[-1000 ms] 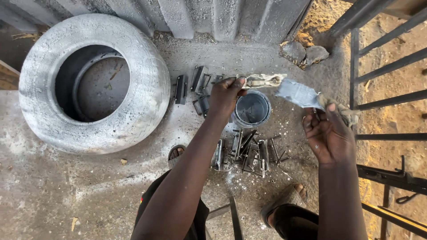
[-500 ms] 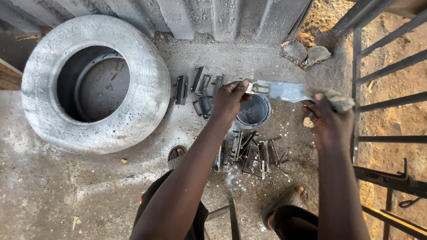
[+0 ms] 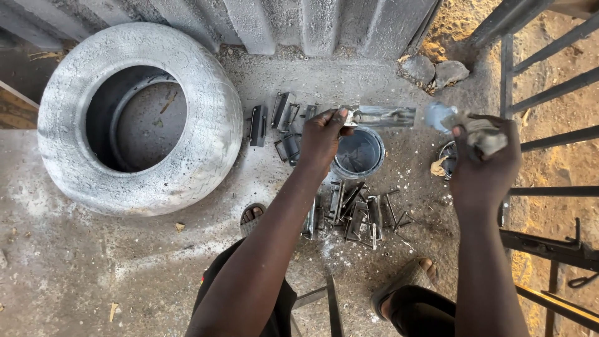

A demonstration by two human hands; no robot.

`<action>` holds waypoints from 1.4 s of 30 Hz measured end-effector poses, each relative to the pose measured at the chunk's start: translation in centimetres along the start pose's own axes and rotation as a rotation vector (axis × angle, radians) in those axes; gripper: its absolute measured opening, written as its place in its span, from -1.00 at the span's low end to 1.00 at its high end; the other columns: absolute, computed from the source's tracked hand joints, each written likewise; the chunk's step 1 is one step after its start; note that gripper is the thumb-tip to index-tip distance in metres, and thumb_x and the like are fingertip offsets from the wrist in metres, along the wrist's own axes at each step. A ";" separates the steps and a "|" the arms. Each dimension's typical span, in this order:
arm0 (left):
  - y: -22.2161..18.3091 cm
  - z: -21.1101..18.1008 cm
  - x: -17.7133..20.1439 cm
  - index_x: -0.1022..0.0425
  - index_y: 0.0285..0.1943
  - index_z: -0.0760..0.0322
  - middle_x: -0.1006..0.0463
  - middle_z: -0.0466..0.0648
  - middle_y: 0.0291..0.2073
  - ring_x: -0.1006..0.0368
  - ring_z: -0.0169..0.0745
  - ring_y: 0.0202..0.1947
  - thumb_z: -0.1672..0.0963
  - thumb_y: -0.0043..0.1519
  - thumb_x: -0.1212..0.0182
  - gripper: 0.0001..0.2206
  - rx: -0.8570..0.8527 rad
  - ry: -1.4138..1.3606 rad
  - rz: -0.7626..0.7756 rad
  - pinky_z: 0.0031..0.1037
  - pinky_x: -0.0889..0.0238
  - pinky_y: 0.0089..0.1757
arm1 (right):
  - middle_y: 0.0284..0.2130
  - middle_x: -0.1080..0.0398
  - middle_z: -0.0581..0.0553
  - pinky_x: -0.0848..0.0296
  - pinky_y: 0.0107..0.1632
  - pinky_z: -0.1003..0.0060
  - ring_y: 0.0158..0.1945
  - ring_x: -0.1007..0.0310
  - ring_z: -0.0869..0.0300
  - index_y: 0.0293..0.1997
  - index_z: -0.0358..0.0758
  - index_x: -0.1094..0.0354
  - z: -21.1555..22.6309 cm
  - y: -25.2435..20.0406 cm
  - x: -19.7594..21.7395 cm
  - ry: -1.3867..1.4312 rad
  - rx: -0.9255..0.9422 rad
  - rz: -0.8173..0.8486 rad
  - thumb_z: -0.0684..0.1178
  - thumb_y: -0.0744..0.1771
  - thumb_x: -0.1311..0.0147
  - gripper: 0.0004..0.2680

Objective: A person is manually painting small metal brackets using a brush and grey paint in an outdoor workshop area.

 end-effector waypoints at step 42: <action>-1.1 -3.2 2.3 -0.21 0.49 0.51 -0.57 0.18 0.03 -0.58 0.07 0.04 0.03 0.43 -0.02 -0.47 -0.081 -0.087 -0.060 0.19 -0.34 -0.13 | -0.03 -0.49 -0.34 -0.61 -0.10 -0.17 -0.01 -0.57 -0.26 0.25 -0.02 -0.45 -30.4 -9.5 -28.0 -0.663 -0.134 0.810 -0.21 0.34 -0.10 -0.68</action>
Point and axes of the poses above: each hand's wrist, its own y-axis towards the middle knuckle, its own x-axis out of the back of the hand, z = x × y, the point moved 10 cm from there along y, towards the middle knuckle
